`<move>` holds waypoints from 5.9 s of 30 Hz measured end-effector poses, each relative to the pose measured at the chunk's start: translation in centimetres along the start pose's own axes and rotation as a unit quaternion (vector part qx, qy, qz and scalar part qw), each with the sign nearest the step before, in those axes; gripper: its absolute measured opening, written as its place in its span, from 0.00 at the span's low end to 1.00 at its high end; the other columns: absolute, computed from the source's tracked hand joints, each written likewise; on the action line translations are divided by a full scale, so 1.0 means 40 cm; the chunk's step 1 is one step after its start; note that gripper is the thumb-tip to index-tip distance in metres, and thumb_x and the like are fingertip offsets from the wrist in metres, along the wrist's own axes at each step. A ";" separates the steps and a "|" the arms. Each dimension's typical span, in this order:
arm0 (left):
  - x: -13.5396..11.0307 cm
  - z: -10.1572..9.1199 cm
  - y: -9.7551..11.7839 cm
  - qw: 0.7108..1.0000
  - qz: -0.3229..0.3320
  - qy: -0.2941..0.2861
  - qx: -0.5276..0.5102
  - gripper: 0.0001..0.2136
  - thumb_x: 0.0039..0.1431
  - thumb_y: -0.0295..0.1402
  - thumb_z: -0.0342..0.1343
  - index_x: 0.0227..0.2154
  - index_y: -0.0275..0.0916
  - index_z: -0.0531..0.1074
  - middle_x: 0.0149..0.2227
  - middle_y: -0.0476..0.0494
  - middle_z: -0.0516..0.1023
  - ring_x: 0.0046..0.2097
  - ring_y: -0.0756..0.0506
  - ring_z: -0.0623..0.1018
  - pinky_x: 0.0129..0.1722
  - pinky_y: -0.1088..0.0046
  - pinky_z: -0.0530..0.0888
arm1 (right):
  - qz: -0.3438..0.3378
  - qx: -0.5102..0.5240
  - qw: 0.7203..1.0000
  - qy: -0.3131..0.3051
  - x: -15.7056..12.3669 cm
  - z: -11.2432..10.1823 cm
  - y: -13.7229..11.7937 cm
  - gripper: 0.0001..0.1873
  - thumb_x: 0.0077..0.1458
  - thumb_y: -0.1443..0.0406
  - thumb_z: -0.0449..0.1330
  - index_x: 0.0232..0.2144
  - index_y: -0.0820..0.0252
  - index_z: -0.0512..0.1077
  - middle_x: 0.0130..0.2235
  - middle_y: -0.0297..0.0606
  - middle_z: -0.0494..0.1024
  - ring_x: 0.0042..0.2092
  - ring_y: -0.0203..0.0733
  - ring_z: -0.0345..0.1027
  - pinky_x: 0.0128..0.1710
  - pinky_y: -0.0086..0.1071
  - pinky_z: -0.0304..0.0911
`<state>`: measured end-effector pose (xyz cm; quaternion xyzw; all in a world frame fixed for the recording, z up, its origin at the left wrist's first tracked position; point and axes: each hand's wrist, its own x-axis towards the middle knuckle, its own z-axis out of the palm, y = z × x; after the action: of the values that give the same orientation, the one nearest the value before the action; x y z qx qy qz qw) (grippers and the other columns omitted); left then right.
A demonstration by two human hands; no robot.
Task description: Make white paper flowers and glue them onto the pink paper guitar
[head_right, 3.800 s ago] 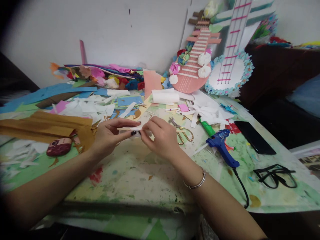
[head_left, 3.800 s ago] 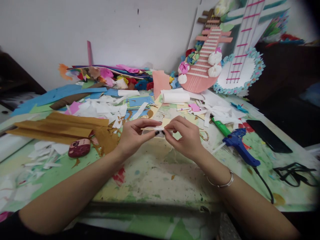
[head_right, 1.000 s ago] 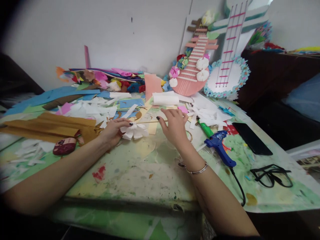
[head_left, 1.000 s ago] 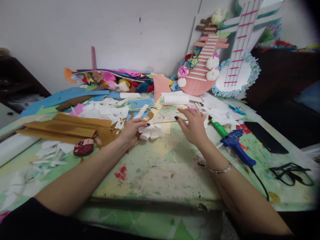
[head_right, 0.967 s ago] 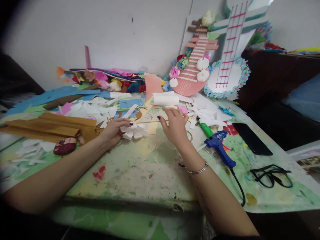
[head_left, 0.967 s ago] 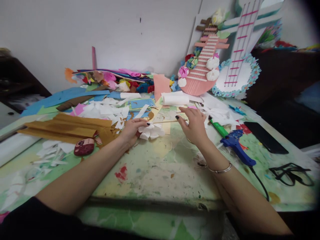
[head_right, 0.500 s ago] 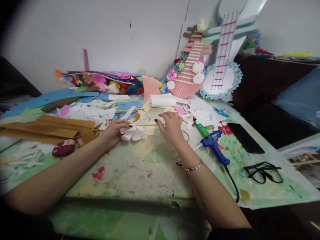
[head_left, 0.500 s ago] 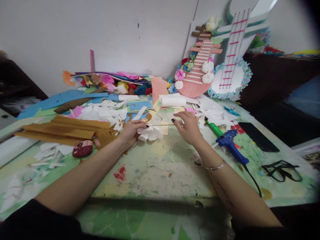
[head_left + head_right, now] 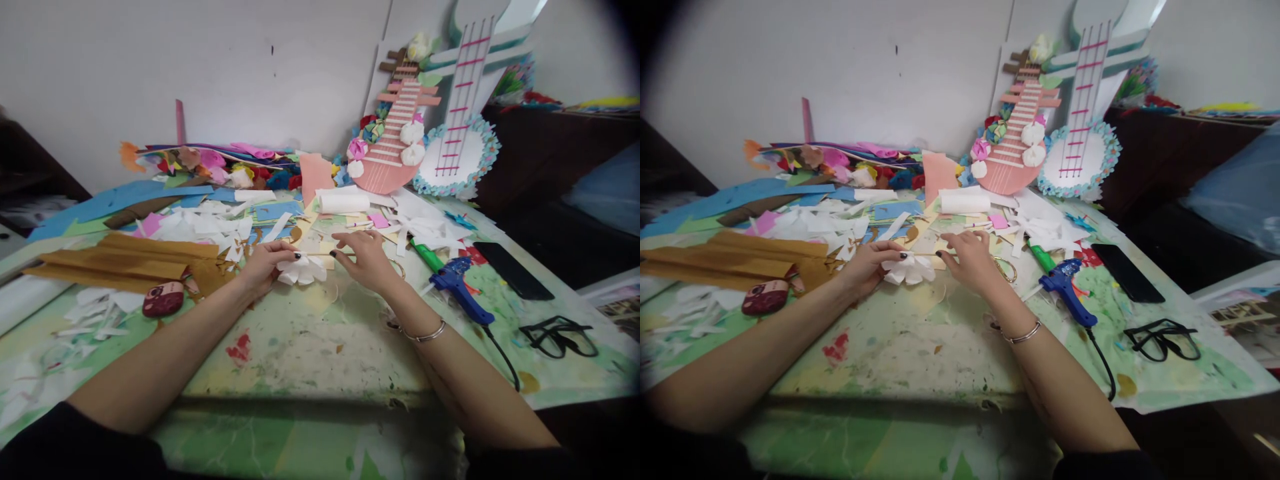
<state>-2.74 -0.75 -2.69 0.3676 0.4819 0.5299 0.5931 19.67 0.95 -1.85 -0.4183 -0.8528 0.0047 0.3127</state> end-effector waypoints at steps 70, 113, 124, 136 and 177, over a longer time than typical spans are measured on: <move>-0.059 0.034 0.011 0.994 -0.011 -0.109 -0.023 0.12 0.41 0.33 0.62 0.32 0.36 0.74 0.33 0.45 0.77 0.32 0.48 0.75 0.28 0.76 0.69 | 0.186 0.423 0.885 -0.048 0.013 -0.006 -0.057 0.10 0.47 0.60 0.62 0.25 0.61 0.68 0.25 0.30 0.67 0.27 0.31 0.57 0.27 0.28 0.52; -0.062 0.044 0.004 0.999 0.050 -0.003 0.017 0.17 0.36 0.26 0.64 0.34 0.37 0.73 0.21 0.55 0.73 0.19 0.55 0.67 0.17 0.81 0.65 | 0.083 0.034 0.993 -0.082 0.019 -0.093 -0.018 0.19 0.52 0.70 0.54 0.41 0.53 0.81 0.28 0.35 0.82 0.28 0.36 0.70 0.28 0.30 0.56; -0.067 0.043 0.024 0.998 0.037 -0.033 -0.045 0.12 0.40 0.34 0.66 0.29 0.36 0.73 0.28 0.48 0.77 0.24 0.51 0.74 0.20 0.77 0.70 | 0.052 0.051 0.995 -0.062 0.015 -0.087 -0.029 0.16 0.53 0.67 0.55 0.39 0.52 0.81 0.33 0.35 0.83 0.32 0.39 0.74 0.31 0.32 0.61; -0.048 0.019 0.018 0.999 0.047 -0.024 -0.009 0.13 0.35 0.35 0.71 0.26 0.37 0.77 0.28 0.48 0.78 0.29 0.49 0.76 0.28 0.74 0.72 | -0.008 0.000 1.000 0.011 0.002 -0.079 -0.043 0.13 0.57 0.65 0.57 0.36 0.50 0.81 0.30 0.34 0.82 0.29 0.36 0.71 0.29 0.30 0.57; -0.040 0.013 0.017 0.960 0.214 -0.005 0.183 0.09 0.43 0.35 0.66 0.30 0.40 0.82 0.34 0.42 0.83 0.37 0.45 0.79 0.37 0.70 0.75 | -0.048 -0.125 0.990 0.054 -0.005 -0.091 -0.072 0.15 0.60 0.66 0.52 0.31 0.57 0.79 0.29 0.39 0.79 0.33 0.41 0.69 0.29 0.34 0.54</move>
<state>-2.39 -2.18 -1.63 0.5667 0.4781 0.5454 0.3908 19.66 -1.97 1.74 -0.4125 -0.8475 -0.1395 0.3035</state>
